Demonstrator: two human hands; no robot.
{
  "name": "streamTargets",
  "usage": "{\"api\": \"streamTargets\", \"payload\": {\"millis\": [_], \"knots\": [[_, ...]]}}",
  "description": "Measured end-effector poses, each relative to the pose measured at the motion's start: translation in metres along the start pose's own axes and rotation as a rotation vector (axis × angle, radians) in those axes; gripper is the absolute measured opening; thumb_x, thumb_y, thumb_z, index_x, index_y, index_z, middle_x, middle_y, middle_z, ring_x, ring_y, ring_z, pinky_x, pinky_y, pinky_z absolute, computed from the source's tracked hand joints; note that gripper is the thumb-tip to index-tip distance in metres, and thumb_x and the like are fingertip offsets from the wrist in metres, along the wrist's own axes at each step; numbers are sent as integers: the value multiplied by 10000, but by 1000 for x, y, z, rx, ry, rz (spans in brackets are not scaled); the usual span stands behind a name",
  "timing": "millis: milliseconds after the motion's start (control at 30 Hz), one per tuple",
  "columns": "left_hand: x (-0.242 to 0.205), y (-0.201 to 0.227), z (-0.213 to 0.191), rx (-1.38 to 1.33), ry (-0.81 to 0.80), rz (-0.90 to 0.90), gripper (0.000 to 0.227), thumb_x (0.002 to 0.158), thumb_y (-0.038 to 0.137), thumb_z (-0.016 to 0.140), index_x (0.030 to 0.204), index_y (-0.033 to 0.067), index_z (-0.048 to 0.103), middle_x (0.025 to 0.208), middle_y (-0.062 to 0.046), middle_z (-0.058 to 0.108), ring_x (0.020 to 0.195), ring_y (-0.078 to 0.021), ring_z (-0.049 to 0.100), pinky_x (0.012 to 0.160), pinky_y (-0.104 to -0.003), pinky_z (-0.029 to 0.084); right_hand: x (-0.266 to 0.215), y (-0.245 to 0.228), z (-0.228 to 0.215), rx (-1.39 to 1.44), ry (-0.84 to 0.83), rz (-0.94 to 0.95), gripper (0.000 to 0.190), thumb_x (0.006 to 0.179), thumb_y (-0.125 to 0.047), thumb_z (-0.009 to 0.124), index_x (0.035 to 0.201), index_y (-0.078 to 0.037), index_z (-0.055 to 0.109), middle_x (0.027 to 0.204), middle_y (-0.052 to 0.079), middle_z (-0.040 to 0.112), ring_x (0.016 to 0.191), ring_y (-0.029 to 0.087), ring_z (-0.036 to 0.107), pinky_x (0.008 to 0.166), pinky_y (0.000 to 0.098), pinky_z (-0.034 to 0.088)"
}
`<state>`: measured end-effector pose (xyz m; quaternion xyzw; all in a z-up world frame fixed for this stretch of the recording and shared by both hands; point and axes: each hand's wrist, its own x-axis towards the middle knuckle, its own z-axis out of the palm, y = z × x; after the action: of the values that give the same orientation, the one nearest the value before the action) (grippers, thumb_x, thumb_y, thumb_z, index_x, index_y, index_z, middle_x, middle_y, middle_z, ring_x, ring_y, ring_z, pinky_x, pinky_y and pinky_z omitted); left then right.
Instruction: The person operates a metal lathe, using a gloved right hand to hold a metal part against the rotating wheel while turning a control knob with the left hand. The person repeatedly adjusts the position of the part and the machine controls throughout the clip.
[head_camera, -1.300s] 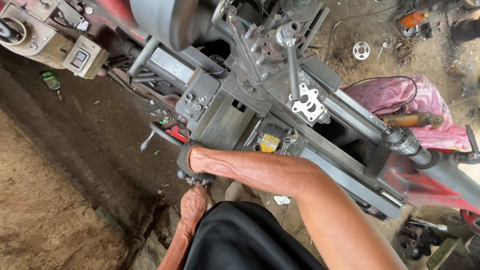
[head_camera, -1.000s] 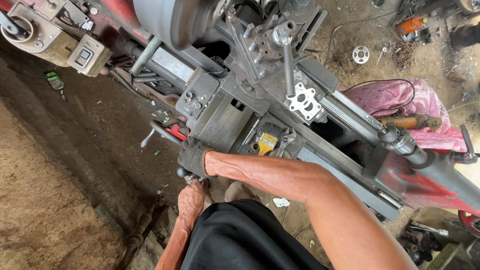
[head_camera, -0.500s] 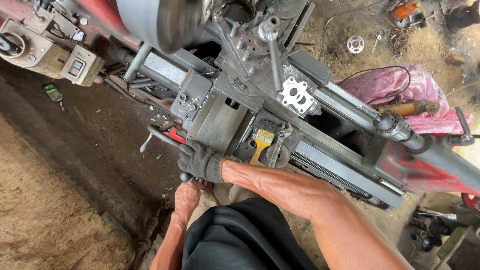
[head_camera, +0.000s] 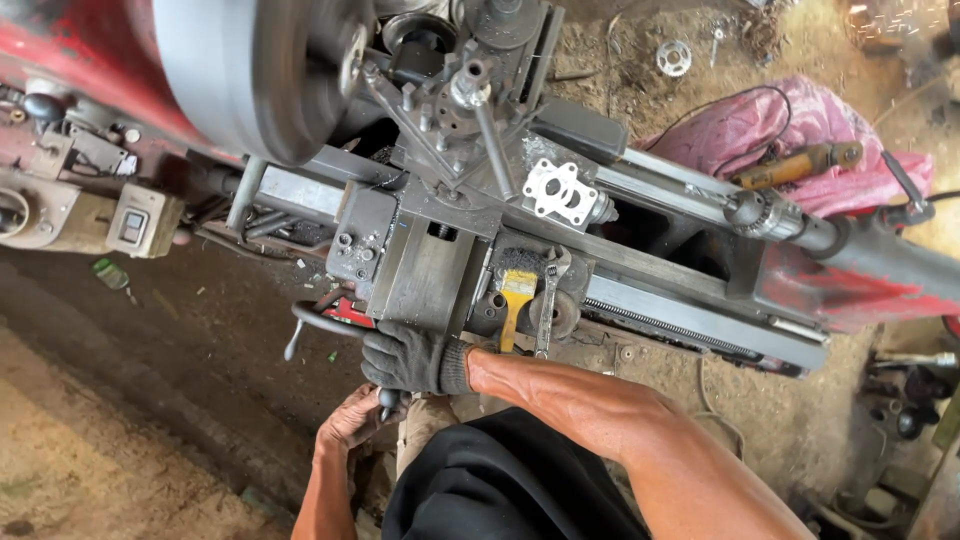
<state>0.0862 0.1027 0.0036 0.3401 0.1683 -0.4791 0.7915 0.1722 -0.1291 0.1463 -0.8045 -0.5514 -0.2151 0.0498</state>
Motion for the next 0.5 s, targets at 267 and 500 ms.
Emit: {"api": "streamTargets", "payload": {"millis": [267, 500], "knots": [[5, 4, -32, 54, 7, -137, 314, 888, 192, 792, 1062, 89, 551, 880, -113, 605, 697, -214, 594, 624, -388, 529, -1, -1, -12, 27, 107, 92, 188, 1015, -101, 568, 1180, -107, 657, 1178, 138, 653, 1130, 317, 602, 1015, 510, 541], [-10, 36, 9, 330, 257, -203, 450, 830, 182, 807, 1231, 55, 647, 1163, -146, 725, 1019, -274, 689, 804, -404, 586, -13, -5, -9, 60, 2, 77, 333, 1039, -106, 518, 1359, -82, 608, 1337, 169, 633, 1264, 346, 582, 1119, 553, 489]]}}
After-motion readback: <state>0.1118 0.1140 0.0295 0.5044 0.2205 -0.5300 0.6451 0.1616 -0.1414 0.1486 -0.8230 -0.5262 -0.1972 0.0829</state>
